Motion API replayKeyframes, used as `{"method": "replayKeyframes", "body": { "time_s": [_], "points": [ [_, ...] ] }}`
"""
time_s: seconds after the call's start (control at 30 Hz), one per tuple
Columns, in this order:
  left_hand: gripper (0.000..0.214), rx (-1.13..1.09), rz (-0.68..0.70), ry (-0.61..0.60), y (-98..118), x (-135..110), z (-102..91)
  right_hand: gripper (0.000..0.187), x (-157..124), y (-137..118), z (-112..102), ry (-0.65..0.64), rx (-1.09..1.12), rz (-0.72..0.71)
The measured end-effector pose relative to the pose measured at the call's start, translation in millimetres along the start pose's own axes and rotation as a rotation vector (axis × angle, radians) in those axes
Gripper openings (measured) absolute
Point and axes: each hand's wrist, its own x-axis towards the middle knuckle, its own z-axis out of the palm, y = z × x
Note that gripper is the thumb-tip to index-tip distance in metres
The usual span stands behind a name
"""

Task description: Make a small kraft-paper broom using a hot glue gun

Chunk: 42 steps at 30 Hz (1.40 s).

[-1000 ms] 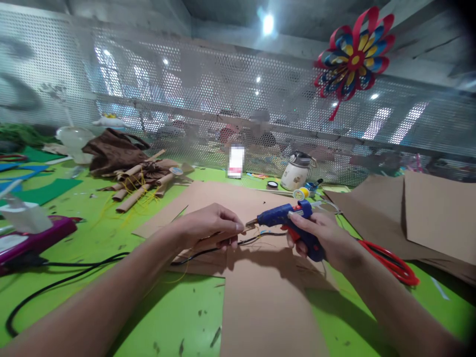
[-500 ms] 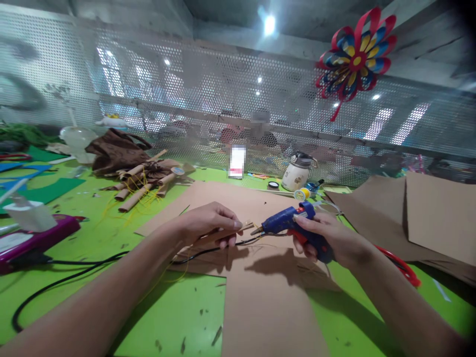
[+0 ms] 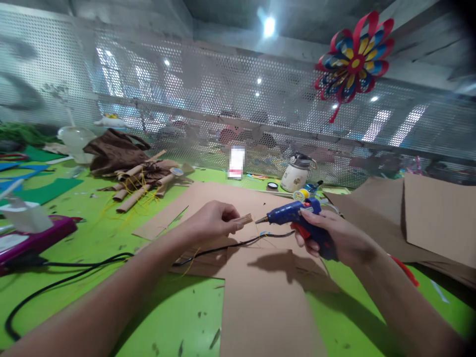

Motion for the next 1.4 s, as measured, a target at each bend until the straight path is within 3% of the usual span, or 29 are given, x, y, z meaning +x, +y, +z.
{"method": "replayKeyframes", "body": {
  "time_s": [0.17, 0.37, 0.57, 0.8, 1.03, 1.4],
  "points": [
    [0.026, 0.292, 0.102, 0.144, 0.1, -0.5, 10.5, 0.034, 5.1, 7.5, 5.9, 0.076, 0.011, -0.058],
    [0.027, 0.503, 0.217, 0.150, 6.5, -2.7, 15.2, 0.034, 9.3, 14.5, 16.1, 0.157, 0.007, -0.115],
    [0.031, 0.581, 0.186, 0.175, 3.8, -6.9, 18.8, 0.037, 9.3, 13.2, 19.5, 0.200, -0.039, -0.129],
    [0.031, 0.597, 0.140, 0.184, 5.2, -8.2, 21.0, 0.041, 8.3, 14.3, 22.1, 0.222, -0.160, -0.153],
    [0.031, 0.585, 0.243, 0.185, 1.1, -5.5, 23.7, 0.047, 8.4, 15.3, 22.9, 0.234, -0.229, -0.159],
    [0.030, 0.437, 0.092, 0.126, 9.9, -4.7, 21.7, 0.053, 6.6, 15.6, 23.7, 0.263, -0.390, -0.160]
  ]
}}
